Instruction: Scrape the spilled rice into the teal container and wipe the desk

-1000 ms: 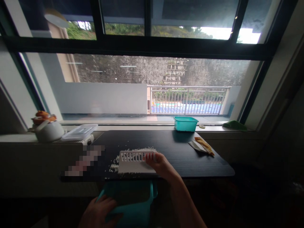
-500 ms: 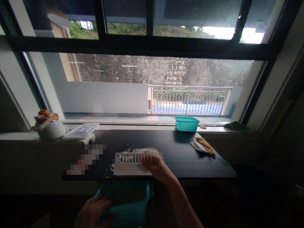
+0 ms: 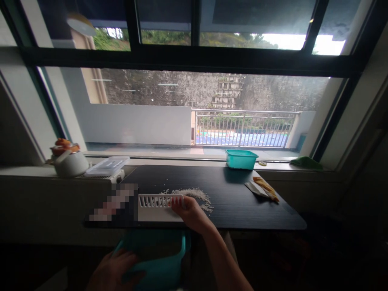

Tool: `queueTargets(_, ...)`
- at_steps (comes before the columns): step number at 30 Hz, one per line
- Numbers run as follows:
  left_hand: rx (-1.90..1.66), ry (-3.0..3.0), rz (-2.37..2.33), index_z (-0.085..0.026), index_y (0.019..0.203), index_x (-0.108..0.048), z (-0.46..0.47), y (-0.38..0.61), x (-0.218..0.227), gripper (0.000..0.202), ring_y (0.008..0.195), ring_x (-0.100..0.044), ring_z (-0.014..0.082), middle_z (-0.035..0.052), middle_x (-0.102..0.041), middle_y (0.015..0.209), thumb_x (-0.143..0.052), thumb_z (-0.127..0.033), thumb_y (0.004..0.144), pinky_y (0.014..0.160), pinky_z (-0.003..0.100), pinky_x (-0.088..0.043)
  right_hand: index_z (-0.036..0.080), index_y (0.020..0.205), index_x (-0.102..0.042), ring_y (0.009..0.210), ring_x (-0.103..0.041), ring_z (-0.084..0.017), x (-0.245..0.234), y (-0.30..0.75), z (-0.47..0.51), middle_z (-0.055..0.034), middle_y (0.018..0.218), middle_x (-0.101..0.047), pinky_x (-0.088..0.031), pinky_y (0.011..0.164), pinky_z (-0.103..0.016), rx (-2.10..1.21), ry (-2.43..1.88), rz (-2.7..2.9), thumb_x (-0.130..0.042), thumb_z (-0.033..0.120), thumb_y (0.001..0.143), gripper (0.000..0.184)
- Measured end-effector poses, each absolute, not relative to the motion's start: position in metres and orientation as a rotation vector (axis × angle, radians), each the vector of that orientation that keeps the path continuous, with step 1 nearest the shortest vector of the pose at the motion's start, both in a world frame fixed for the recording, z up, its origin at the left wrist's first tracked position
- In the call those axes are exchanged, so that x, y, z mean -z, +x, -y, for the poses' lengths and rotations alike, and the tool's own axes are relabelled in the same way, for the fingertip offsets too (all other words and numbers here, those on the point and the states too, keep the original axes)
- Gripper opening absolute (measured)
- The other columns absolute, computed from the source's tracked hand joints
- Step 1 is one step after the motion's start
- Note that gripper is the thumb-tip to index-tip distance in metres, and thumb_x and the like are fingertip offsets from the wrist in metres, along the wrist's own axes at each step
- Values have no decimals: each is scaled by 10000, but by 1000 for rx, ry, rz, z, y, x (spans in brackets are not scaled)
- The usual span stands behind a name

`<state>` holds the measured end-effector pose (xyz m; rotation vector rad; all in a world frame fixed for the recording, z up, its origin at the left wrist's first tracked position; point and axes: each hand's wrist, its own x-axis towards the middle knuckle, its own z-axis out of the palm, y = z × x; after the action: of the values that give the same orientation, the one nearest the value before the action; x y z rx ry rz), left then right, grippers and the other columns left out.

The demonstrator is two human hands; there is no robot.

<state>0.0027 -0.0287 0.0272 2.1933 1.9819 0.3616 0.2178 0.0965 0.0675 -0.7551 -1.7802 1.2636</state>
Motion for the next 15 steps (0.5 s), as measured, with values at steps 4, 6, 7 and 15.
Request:
queueTargets(4, -389, 2164, -1981, -237, 785, -688, 28, -5, -27, 103, 965, -626, 249, 6, -715, 890, -585, -242, 792, 898, 436, -392, 159, 908, -692, 717, -560, -168, -69, 218, -92, -28, 789, -640, -459, 679, -294, -1302, -768, 1826, -617, 594, 809, 453)
queueTargets(6, -395, 2161, -2004, -240, 776, -686, 28, -8, -25, 93, 963, -628, 253, 10, -715, 891, -593, -238, 783, 889, 433, -400, 162, 882, -685, 695, -539, -161, -72, 216, -93, -22, 765, -620, -444, 667, -291, -1274, -754, 1819, -618, 606, 800, 456)
queueTargets(7, -391, 2163, -2020, -239, 769, -685, 29, -9, -25, 90, 958, -630, 257, 13, -716, 887, -596, -235, 780, 880, 434, -404, 162, 868, -679, 676, -522, -155, -74, 213, -95, -18, 746, -606, -432, 650, -289, -1246, -745, 1823, -613, 613, 798, 461)
queueTargets(15, -416, 2144, -2072, -260, 836, -715, 30, -18, -22, 135, 938, -641, 260, 25, -724, 919, -601, -252, 764, 871, 419, -417, 157, 772, -644, 574, -373, -105, -92, 155, -137, 21, 631, -480, -324, 519, -247, -1044, -705, 1949, -556, 558, 853, 418)
